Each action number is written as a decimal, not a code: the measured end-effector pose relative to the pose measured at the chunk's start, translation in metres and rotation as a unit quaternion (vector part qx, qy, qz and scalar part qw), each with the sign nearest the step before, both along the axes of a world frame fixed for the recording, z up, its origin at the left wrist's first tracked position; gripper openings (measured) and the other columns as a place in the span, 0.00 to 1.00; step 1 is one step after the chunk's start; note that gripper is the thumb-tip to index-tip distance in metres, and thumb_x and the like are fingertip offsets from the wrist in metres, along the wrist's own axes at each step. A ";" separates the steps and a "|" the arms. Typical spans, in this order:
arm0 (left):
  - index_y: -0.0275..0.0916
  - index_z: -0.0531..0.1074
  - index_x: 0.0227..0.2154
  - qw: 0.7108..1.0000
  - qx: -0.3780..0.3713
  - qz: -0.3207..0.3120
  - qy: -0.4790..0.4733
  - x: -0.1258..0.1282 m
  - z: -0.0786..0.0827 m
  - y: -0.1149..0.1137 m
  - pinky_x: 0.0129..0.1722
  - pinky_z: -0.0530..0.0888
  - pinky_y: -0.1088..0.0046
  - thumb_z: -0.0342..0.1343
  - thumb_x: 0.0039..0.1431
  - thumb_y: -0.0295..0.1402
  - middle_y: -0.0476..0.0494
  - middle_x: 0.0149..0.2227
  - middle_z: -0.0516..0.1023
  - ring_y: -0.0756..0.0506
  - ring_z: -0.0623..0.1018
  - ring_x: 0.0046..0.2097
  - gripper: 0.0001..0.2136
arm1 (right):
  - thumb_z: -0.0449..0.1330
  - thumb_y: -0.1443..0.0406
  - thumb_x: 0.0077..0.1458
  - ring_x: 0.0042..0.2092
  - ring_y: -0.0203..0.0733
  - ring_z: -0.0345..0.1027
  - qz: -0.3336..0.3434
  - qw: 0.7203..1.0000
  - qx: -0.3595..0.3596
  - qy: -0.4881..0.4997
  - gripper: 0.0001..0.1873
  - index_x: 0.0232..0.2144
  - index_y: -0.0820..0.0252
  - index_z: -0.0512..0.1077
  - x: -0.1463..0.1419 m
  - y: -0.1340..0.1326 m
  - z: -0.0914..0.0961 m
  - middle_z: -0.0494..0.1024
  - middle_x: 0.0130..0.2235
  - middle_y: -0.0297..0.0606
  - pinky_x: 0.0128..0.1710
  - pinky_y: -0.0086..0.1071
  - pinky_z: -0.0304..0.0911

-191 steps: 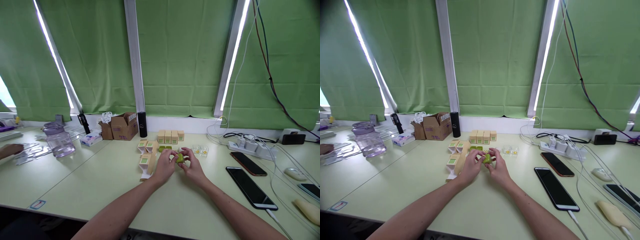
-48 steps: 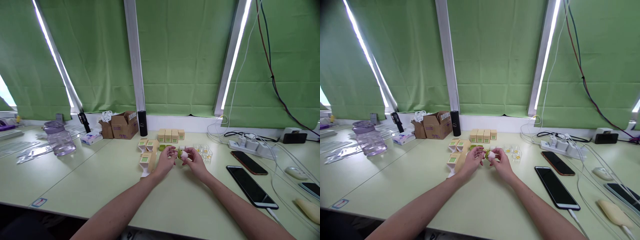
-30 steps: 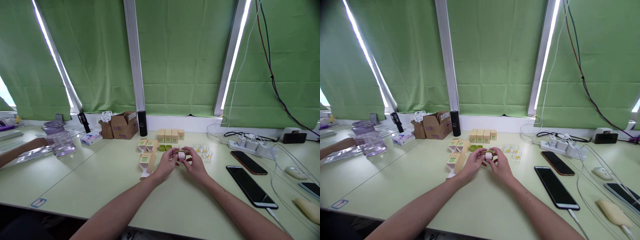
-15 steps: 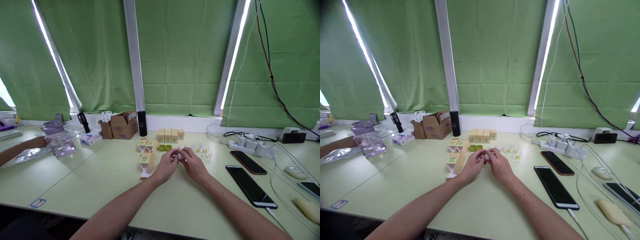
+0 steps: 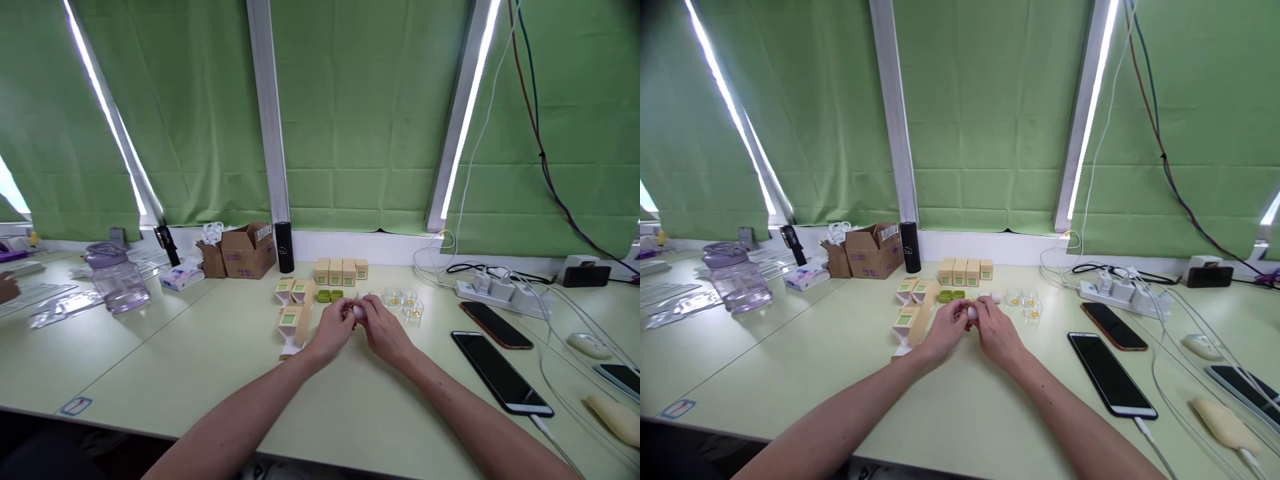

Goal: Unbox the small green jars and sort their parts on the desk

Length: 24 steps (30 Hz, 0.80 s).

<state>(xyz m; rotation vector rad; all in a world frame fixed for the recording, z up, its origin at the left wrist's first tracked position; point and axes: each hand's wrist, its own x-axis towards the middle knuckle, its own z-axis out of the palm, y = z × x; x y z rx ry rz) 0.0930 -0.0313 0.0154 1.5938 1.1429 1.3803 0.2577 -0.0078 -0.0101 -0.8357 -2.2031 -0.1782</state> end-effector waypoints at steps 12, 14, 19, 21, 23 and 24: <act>0.38 0.77 0.38 1.000 0.003 0.019 0.022 0.000 0.001 0.000 0.34 0.75 0.71 0.55 0.59 0.29 0.41 0.37 0.82 0.46 0.80 0.34 0.08 | 0.49 0.72 0.64 0.48 0.52 0.73 -0.001 1.000 -0.017 0.022 0.22 0.59 0.57 0.62 -0.003 -0.002 -0.001 0.70 0.52 0.50 0.40 0.43 0.76; 0.38 0.78 0.39 1.000 0.021 0.007 0.020 -0.004 0.002 -0.001 0.38 0.76 0.70 0.56 0.59 0.29 0.41 0.39 0.82 0.45 0.80 0.37 0.08 | 0.49 0.71 0.65 0.47 0.51 0.73 -0.002 1.000 -0.016 0.019 0.22 0.60 0.55 0.62 0.001 -0.001 0.000 0.70 0.53 0.50 0.38 0.41 0.75; 0.43 0.79 0.45 0.995 0.069 0.007 0.076 -0.016 0.004 -0.003 0.52 0.73 0.62 0.60 0.56 0.27 0.40 0.46 0.80 0.40 0.77 0.49 0.13 | 0.50 0.72 0.64 0.44 0.48 0.74 0.004 1.000 -0.009 0.017 0.23 0.59 0.52 0.64 0.011 0.000 0.001 0.69 0.55 0.48 0.35 0.38 0.73; 0.45 0.77 0.51 0.993 0.080 -0.004 0.089 -0.020 0.003 -0.003 0.58 0.70 0.59 0.62 0.53 0.25 0.40 0.53 0.78 0.39 0.74 0.55 0.21 | 0.49 0.74 0.63 0.43 0.47 0.74 0.020 0.999 -0.018 0.024 0.24 0.58 0.52 0.65 0.013 -0.001 0.002 0.68 0.56 0.48 0.35 0.37 0.72; 0.46 0.75 0.55 0.991 0.089 -0.031 0.096 -0.021 0.002 -0.003 0.60 0.69 0.58 0.62 0.53 0.23 0.39 0.56 0.75 0.39 0.73 0.57 0.25 | 0.48 0.75 0.61 0.45 0.46 0.74 0.038 0.999 -0.022 0.027 0.26 0.58 0.51 0.66 0.013 -0.002 0.003 0.67 0.57 0.47 0.38 0.38 0.73; 0.46 0.75 0.55 0.990 0.093 -0.042 0.100 -0.021 0.001 -0.003 0.60 0.69 0.58 0.61 0.54 0.23 0.39 0.55 0.75 0.39 0.73 0.57 0.25 | 0.48 0.76 0.61 0.47 0.47 0.73 0.049 0.998 -0.023 0.029 0.28 0.58 0.49 0.66 0.013 -0.003 0.004 0.66 0.58 0.47 0.41 0.39 0.73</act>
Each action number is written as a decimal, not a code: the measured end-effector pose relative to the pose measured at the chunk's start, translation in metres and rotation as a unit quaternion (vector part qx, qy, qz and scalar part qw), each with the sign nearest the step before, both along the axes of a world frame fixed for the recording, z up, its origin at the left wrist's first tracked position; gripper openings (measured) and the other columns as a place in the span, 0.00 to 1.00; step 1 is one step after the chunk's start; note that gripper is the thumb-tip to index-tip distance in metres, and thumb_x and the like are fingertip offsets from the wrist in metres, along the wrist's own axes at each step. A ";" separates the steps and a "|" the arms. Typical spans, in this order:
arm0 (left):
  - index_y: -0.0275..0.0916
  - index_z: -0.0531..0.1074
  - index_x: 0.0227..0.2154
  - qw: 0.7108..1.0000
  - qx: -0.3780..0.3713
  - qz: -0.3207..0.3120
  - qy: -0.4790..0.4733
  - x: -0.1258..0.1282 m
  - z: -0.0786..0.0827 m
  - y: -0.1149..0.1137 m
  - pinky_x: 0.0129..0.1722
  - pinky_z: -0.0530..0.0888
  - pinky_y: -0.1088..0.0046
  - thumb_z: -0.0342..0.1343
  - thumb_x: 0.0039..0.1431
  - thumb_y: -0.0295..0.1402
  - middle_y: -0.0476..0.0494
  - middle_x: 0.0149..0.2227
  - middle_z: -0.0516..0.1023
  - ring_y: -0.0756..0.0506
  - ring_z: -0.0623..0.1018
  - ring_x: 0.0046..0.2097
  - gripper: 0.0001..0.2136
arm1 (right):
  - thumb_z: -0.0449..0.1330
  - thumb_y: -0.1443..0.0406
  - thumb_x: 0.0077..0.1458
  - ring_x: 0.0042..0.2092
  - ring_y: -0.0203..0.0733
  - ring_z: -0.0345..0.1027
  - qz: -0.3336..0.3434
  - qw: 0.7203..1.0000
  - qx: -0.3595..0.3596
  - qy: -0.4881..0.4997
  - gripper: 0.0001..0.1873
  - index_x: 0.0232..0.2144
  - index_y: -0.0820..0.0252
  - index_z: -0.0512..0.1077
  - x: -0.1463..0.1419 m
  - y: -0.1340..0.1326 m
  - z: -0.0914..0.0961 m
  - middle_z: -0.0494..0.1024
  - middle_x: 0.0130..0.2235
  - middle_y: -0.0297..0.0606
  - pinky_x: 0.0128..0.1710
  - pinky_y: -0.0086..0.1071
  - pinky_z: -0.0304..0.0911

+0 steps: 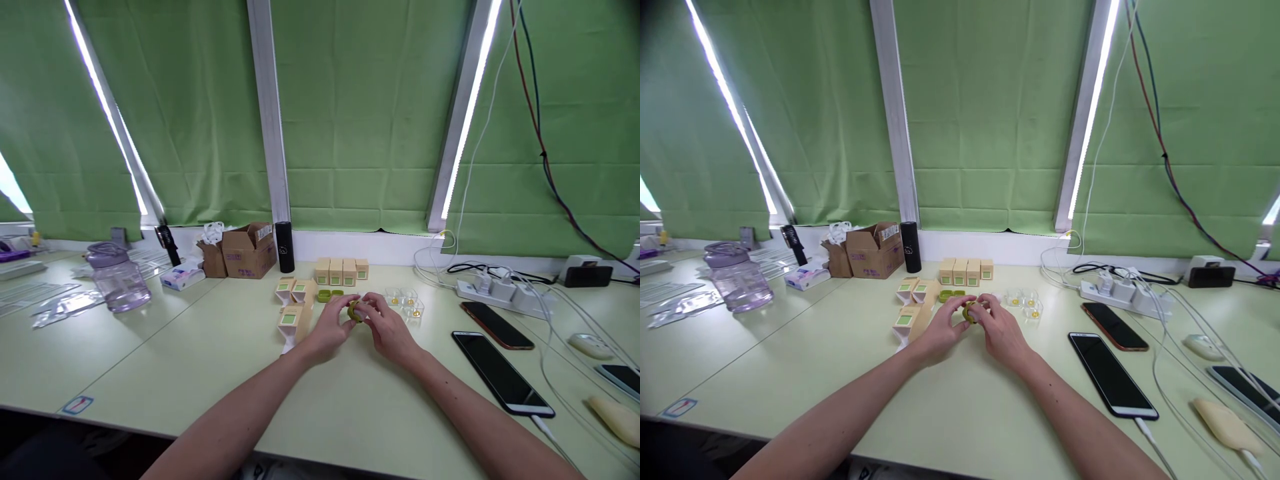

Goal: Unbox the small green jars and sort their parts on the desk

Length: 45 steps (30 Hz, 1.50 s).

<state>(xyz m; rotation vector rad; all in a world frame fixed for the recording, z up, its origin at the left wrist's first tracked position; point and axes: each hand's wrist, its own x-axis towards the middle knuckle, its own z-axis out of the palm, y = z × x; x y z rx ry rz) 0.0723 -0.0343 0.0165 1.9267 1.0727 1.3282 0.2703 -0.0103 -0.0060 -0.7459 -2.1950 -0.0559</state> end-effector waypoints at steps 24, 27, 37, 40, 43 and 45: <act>0.42 0.66 0.51 0.986 0.134 0.052 0.087 0.009 -0.006 -0.004 0.45 0.75 0.63 0.58 0.59 0.25 0.39 0.50 0.74 0.43 0.75 0.45 0.18 | 0.59 0.60 0.64 0.46 0.47 0.75 -0.010 0.976 -0.111 0.190 0.12 0.49 0.54 0.73 -0.009 -0.004 0.001 0.78 0.48 0.43 0.40 0.41 0.78; 0.41 0.66 0.53 0.993 0.096 0.048 0.050 0.011 -0.007 -0.002 0.45 0.76 0.63 0.54 0.65 0.29 0.38 0.51 0.75 0.44 0.77 0.44 0.14 | 0.56 0.65 0.65 0.51 0.50 0.75 -0.047 0.991 -0.035 0.118 0.14 0.52 0.53 0.71 -0.005 -0.002 -0.002 0.77 0.53 0.44 0.46 0.44 0.77; 0.39 0.72 0.52 0.998 0.042 0.047 0.025 0.013 -0.013 0.004 0.50 0.78 0.61 0.52 0.68 0.33 0.36 0.51 0.79 0.42 0.80 0.47 0.13 | 0.54 0.69 0.65 0.48 0.50 0.76 -0.068 0.998 -0.001 -0.003 0.19 0.57 0.55 0.66 -0.008 -0.009 0.000 0.80 0.51 0.44 0.43 0.42 0.74; 0.39 0.74 0.50 0.999 0.019 0.042 0.012 0.013 -0.013 0.004 0.47 0.79 0.63 0.52 0.67 0.32 0.37 0.48 0.80 0.43 0.81 0.45 0.12 | 0.56 0.69 0.64 0.49 0.51 0.76 -0.065 0.998 -0.007 -0.005 0.20 0.58 0.55 0.65 -0.007 -0.008 -0.001 0.80 0.51 0.45 0.43 0.42 0.74; 0.39 0.74 0.49 0.999 0.015 0.042 0.012 0.014 -0.012 0.005 0.46 0.79 0.64 0.53 0.66 0.31 0.38 0.47 0.81 0.43 0.81 0.45 0.12 | 0.56 0.69 0.64 0.50 0.50 0.76 -0.064 0.998 -0.003 -0.002 0.20 0.58 0.55 0.66 -0.008 -0.007 -0.002 0.79 0.52 0.45 0.45 0.42 0.75; 0.39 0.75 0.49 0.999 0.019 0.045 0.022 0.014 -0.013 0.005 0.46 0.79 0.64 0.53 0.65 0.30 0.38 0.47 0.81 0.43 0.81 0.44 0.12 | 0.55 0.69 0.65 0.52 0.50 0.75 -0.067 0.998 0.004 0.000 0.19 0.57 0.55 0.67 -0.009 -0.007 -0.002 0.78 0.54 0.45 0.45 0.42 0.75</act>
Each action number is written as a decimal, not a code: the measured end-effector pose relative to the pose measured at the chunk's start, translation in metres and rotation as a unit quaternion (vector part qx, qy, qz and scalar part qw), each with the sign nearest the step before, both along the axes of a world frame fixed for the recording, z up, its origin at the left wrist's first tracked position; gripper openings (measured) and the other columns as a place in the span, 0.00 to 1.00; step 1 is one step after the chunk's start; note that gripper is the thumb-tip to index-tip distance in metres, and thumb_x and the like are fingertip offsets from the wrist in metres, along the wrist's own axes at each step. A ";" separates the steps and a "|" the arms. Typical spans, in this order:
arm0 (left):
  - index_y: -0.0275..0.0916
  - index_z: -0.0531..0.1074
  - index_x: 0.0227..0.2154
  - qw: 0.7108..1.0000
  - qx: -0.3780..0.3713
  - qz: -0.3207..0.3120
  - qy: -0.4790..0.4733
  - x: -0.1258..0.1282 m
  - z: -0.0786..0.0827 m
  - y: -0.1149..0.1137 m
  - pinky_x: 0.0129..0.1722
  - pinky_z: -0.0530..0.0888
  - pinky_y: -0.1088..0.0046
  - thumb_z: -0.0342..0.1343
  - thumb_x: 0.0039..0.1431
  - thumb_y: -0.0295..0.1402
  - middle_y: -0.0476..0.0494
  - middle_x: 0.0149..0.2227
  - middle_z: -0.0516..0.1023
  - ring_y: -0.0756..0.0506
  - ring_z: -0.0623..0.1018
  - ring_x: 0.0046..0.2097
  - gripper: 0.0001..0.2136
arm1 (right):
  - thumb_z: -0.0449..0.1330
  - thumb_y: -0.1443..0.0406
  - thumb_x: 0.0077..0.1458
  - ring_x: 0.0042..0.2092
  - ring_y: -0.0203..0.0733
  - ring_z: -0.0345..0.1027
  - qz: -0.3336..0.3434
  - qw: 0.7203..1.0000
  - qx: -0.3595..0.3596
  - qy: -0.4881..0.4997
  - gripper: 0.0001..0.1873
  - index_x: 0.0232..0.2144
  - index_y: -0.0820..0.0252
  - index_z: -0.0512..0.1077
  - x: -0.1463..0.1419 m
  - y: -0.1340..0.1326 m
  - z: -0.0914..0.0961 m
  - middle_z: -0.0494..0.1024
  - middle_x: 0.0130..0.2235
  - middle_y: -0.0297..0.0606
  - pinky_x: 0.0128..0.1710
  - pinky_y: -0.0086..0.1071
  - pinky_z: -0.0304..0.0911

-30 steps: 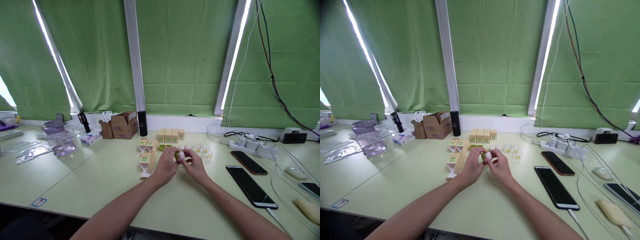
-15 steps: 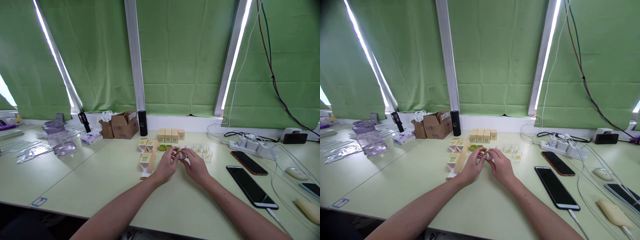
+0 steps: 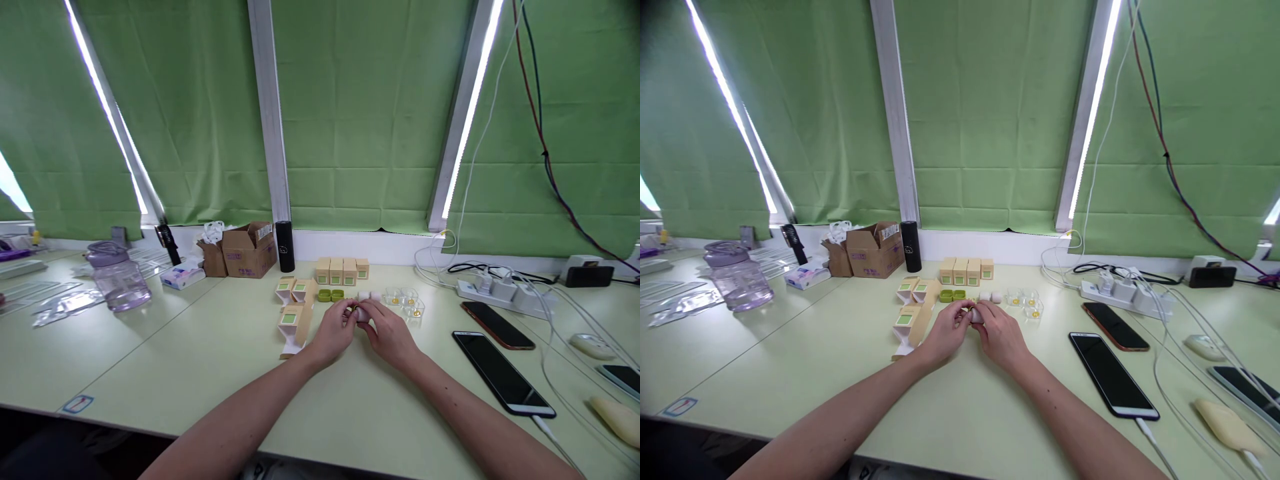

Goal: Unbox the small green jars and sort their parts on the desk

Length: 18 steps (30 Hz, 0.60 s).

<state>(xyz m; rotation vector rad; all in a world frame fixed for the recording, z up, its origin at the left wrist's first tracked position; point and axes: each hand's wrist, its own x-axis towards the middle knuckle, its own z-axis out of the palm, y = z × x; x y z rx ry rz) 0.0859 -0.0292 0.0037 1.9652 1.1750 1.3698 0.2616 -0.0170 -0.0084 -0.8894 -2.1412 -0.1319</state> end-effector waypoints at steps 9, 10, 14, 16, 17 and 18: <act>0.39 0.74 0.48 1.000 0.016 0.007 0.026 0.001 0.006 -0.004 0.45 0.79 0.66 0.52 0.64 0.28 0.40 0.46 0.81 0.45 0.82 0.43 0.12 | 0.54 0.68 0.67 0.47 0.49 0.77 0.001 1.000 0.007 0.002 0.16 0.55 0.55 0.68 0.001 0.002 0.000 0.76 0.53 0.47 0.39 0.40 0.76; 0.39 0.74 0.48 0.999 0.016 0.009 0.028 0.002 0.008 -0.005 0.45 0.79 0.67 0.52 0.63 0.28 0.40 0.46 0.81 0.45 0.82 0.42 0.12 | 0.53 0.68 0.67 0.47 0.49 0.76 0.005 1.000 0.005 0.005 0.15 0.55 0.55 0.67 0.001 0.002 0.000 0.76 0.52 0.47 0.40 0.40 0.76; 0.40 0.75 0.46 0.999 0.006 0.028 0.042 0.003 0.012 -0.005 0.43 0.78 0.68 0.52 0.61 0.26 0.42 0.44 0.82 0.45 0.82 0.41 0.13 | 0.51 0.69 0.68 0.47 0.49 0.76 0.015 1.000 0.000 0.016 0.15 0.55 0.56 0.65 -0.002 0.002 0.001 0.76 0.51 0.47 0.41 0.40 0.76; 0.40 0.76 0.45 0.998 -0.004 0.041 0.043 0.003 0.013 -0.005 0.42 0.78 0.68 0.52 0.61 0.26 0.42 0.43 0.83 0.45 0.82 0.41 0.12 | 0.49 0.69 0.68 0.47 0.49 0.76 0.013 1.000 -0.001 0.008 0.15 0.55 0.57 0.64 -0.004 0.002 0.001 0.75 0.51 0.47 0.40 0.39 0.75; 0.40 0.76 0.44 0.998 -0.011 0.045 0.039 0.004 0.013 -0.004 0.42 0.78 0.68 0.52 0.61 0.26 0.42 0.43 0.83 0.45 0.82 0.40 0.12 | 0.49 0.69 0.68 0.46 0.49 0.76 0.010 1.000 0.000 0.001 0.15 0.55 0.57 0.64 -0.005 0.002 0.001 0.75 0.50 0.47 0.39 0.39 0.75; 0.39 0.76 0.44 0.998 -0.019 0.048 0.034 0.004 0.013 -0.004 0.41 0.78 0.68 0.52 0.61 0.26 0.42 0.42 0.83 0.45 0.82 0.40 0.11 | 0.48 0.70 0.68 0.45 0.49 0.76 0.005 1.000 0.000 -0.007 0.15 0.55 0.57 0.64 -0.006 0.002 0.001 0.75 0.50 0.48 0.38 0.38 0.74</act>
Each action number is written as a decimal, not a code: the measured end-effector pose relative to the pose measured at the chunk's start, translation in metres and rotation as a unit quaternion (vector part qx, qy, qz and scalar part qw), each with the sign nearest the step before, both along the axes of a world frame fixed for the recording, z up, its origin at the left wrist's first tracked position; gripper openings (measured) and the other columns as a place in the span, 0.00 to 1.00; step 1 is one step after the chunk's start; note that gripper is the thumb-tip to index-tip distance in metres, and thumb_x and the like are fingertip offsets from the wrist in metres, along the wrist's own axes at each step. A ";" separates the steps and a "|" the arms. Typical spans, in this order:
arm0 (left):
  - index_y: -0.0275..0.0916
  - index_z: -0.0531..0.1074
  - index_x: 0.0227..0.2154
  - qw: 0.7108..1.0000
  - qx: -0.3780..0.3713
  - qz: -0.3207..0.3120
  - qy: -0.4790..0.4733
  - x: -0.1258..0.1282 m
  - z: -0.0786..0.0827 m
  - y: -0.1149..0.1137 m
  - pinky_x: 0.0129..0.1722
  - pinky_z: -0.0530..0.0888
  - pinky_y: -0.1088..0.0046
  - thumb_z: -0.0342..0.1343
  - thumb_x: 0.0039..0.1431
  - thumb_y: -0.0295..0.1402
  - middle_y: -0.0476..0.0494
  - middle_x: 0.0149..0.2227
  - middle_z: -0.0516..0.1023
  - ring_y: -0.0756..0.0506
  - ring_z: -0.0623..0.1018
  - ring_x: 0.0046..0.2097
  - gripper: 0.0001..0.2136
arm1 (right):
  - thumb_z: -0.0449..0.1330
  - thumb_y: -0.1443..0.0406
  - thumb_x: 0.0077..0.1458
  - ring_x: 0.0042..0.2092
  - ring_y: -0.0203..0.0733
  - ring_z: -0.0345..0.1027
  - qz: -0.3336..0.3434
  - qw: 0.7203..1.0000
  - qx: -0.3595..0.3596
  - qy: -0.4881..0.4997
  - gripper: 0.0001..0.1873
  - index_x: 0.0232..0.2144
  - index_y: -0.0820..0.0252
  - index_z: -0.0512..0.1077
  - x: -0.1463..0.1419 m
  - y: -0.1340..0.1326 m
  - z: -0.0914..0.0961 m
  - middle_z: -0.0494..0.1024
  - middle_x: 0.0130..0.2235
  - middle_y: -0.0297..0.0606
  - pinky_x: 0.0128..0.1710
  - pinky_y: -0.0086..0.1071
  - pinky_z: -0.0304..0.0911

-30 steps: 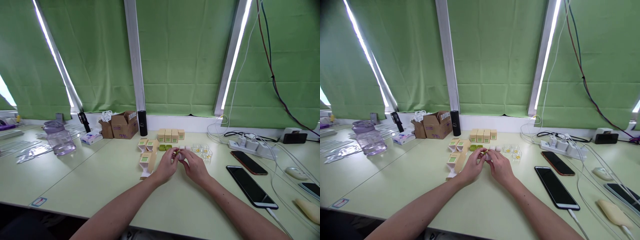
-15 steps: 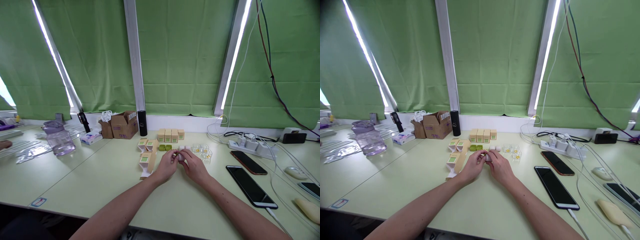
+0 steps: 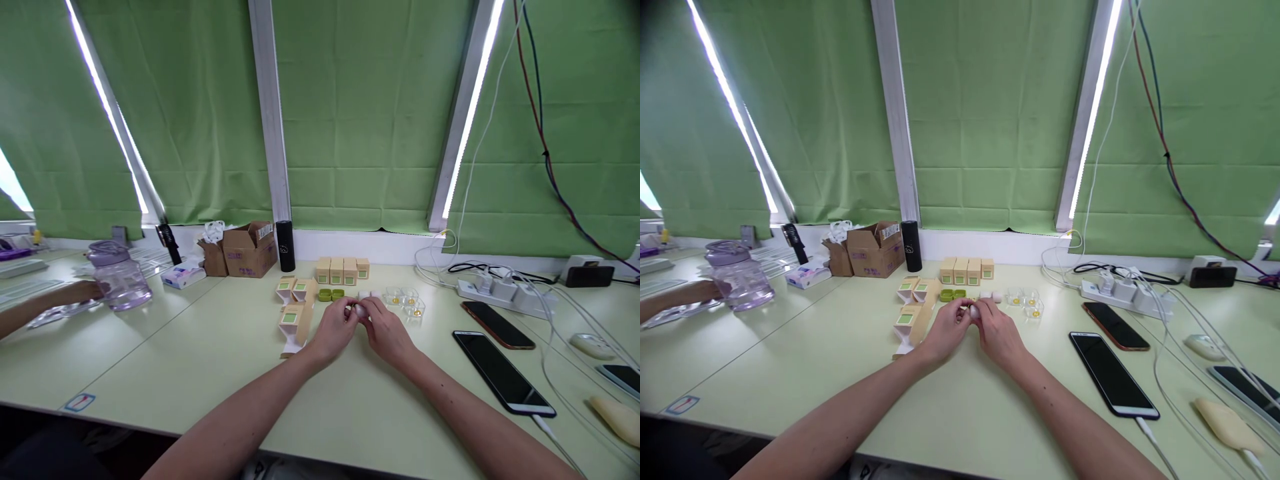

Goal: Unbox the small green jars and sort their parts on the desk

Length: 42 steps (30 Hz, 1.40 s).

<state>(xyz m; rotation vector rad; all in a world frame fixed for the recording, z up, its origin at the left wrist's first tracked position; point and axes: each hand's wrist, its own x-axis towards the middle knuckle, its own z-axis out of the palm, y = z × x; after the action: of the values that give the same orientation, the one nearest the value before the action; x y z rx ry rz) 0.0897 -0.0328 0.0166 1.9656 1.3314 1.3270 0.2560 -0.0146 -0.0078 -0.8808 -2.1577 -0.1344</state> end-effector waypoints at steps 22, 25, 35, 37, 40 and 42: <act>0.39 0.76 0.38 0.999 -0.022 0.012 -0.029 0.002 0.006 -0.001 0.38 0.78 0.68 0.50 0.62 0.27 0.42 0.39 0.83 0.44 0.81 0.37 0.10 | 0.50 0.72 0.64 0.38 0.46 0.74 -0.029 0.999 0.009 -0.008 0.18 0.54 0.58 0.65 -0.005 -0.001 0.004 0.74 0.46 0.46 0.30 0.34 0.69; 0.38 0.77 0.43 0.997 -0.025 -0.028 -0.063 -0.002 0.007 0.000 0.40 0.79 0.67 0.51 0.65 0.31 0.41 0.41 0.83 0.44 0.82 0.39 0.10 | 0.49 0.70 0.67 0.42 0.47 0.74 -0.010 0.999 -0.008 0.033 0.15 0.54 0.57 0.65 -0.001 0.000 0.004 0.73 0.47 0.46 0.35 0.36 0.72; 0.42 0.75 0.54 0.998 0.017 -0.064 0.001 -0.014 0.003 -0.002 0.46 0.75 0.63 0.63 0.55 0.29 0.41 0.46 0.79 0.44 0.75 0.42 0.22 | 0.52 0.65 0.67 0.51 0.51 0.72 -0.007 0.996 -0.022 0.091 0.20 0.59 0.52 0.67 0.007 0.002 0.002 0.75 0.50 0.46 0.44 0.42 0.75; 0.41 0.76 0.52 0.998 0.008 -0.058 0.002 -0.012 0.004 -0.003 0.46 0.75 0.63 0.63 0.58 0.33 0.41 0.45 0.79 0.43 0.75 0.43 0.18 | 0.52 0.66 0.66 0.51 0.51 0.72 0.015 0.995 -0.027 0.099 0.18 0.57 0.53 0.69 0.007 0.003 0.003 0.75 0.49 0.45 0.46 0.43 0.74; 0.42 0.76 0.51 0.998 -0.003 -0.065 -0.015 -0.008 0.006 -0.004 0.47 0.75 0.63 0.61 0.61 0.36 0.40 0.48 0.79 0.42 0.77 0.46 0.15 | 0.53 0.66 0.66 0.47 0.49 0.72 0.026 0.991 -0.049 0.125 0.15 0.53 0.53 0.71 0.006 0.005 0.003 0.76 0.47 0.44 0.46 0.44 0.73; 0.41 0.75 0.50 0.997 -0.006 -0.071 -0.037 -0.005 0.006 -0.004 0.47 0.76 0.64 0.61 0.61 0.35 0.39 0.50 0.80 0.43 0.78 0.46 0.15 | 0.53 0.65 0.67 0.45 0.48 0.73 0.026 0.986 -0.065 0.149 0.13 0.51 0.53 0.71 0.006 0.005 0.003 0.76 0.46 0.43 0.44 0.44 0.74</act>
<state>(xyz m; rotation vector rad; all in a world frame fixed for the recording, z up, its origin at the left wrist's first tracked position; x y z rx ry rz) 0.0850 -0.0365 0.0225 1.9447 1.1398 1.3084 0.2617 -0.0100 -0.0047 -0.8573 -1.9226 0.1588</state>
